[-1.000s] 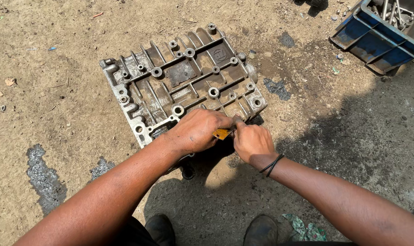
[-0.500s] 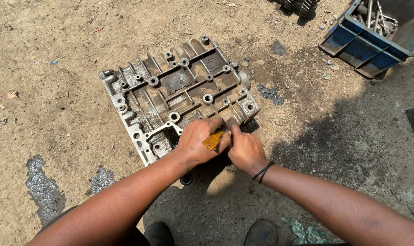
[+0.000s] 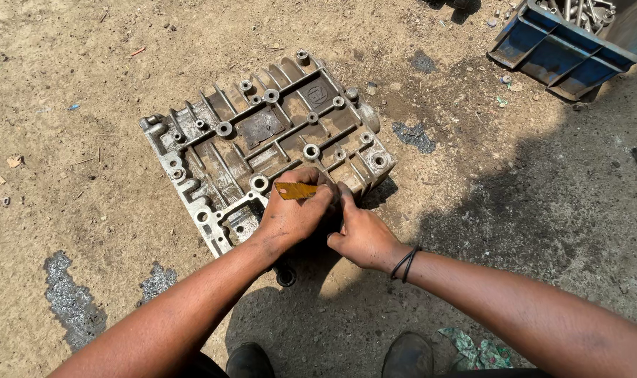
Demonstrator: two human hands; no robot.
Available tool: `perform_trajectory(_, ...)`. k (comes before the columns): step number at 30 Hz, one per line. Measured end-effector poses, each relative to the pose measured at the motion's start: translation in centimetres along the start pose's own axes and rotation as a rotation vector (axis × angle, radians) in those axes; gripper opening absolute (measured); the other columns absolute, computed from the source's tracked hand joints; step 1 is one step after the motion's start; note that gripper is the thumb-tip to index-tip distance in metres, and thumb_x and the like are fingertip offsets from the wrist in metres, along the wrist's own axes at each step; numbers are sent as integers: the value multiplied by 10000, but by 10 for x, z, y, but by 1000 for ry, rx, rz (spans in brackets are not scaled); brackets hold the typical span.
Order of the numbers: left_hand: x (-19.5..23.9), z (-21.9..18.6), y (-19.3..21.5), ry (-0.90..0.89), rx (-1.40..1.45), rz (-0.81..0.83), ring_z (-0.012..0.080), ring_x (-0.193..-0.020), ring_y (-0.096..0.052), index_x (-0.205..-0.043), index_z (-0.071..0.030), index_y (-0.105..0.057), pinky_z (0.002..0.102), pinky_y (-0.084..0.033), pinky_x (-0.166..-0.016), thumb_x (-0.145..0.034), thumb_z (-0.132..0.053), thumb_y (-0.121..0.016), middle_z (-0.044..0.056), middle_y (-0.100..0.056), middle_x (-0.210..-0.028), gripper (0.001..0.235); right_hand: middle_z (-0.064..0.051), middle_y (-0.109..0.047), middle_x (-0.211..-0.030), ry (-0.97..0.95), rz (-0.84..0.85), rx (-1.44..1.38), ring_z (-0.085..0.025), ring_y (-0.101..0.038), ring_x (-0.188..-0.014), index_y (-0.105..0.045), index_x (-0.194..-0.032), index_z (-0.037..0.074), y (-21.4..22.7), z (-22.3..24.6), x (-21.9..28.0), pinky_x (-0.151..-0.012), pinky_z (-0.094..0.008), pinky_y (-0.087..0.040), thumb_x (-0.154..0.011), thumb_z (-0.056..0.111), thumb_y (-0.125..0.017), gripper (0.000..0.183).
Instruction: The person uses a yellow scraper to remove residue from the surface of a disassembled engine block. The person repeatedly scrapes different sections of the block, focusing on the recessed areas and bolt holes.
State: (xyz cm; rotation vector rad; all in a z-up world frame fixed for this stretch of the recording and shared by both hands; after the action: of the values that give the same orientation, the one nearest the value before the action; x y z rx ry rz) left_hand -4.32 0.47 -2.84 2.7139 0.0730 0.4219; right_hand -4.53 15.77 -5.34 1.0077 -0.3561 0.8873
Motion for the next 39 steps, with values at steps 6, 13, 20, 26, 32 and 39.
perform_trajectory(6,-17,10,-6,6,212,-48,131,-706,-698,-899,14,-692,295,-580,-650,-915,-124,-625,84,-739,-802,154,-75,-625,-698,-13,-43,17,-229,-636,-568,61,-1601,-3,2,-8,-8,-534,-383,-602,-869,230,-657,1051)
perform_trajectory(13,-4,56,-27,181,433,-34,163,-682,-741,-916,14,-685,297,-626,-619,-957,-82,-592,118,-752,-821,140,-81,-651,-760,33,-130,-3,-231,-665,-638,53,-1597,-12,-9,-21,-8,-591,-365,-592,-858,236,-681,1071)
perform_trajectory(20,-7,57,-25,172,629,-73,176,-687,-726,-905,42,-608,311,-635,-618,-968,-17,-574,126,-717,-899,93,-78,-668,-759,42,-100,-96,-220,-669,-664,33,-1609,41,0,-9,-2,-667,-363,-583,-806,209,-699,1099)
perform_trajectory(26,-1,52,-33,173,629,-43,154,-712,-741,-942,32,-603,281,-646,-629,-987,-19,-554,115,-704,-872,83,-66,-665,-699,48,-66,-125,-204,-659,-611,48,-1620,64,3,-7,-1,-620,-363,-580,-816,200,-683,1095)
perform_trajectory(32,-9,46,-33,220,565,-38,172,-682,-744,-982,40,-618,294,-642,-607,-989,-45,-554,119,-704,-865,106,-46,-671,-625,-35,17,-174,-173,-644,-522,129,-1608,61,9,-6,4,-571,-320,-599,-846,167,-639,1087)
perform_trajectory(39,-9,37,-29,213,451,-26,160,-685,-736,-965,45,-638,282,-630,-592,-997,-81,-587,106,-717,-837,140,-68,-682,-626,-57,39,-242,-171,-665,-525,121,-1615,95,13,-4,10,-586,-340,-607,-839,151,-640,1089)
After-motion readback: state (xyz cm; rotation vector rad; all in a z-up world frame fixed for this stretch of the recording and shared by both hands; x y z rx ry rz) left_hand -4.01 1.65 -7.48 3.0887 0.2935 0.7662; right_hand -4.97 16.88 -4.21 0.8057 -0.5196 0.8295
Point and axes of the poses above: each hand's wrist, its own x-axis away from the middle knuckle, its own y-axis out of the back of the hand, z = x × y, the point moved 4 cm from there along -x, towards the middle knuckle
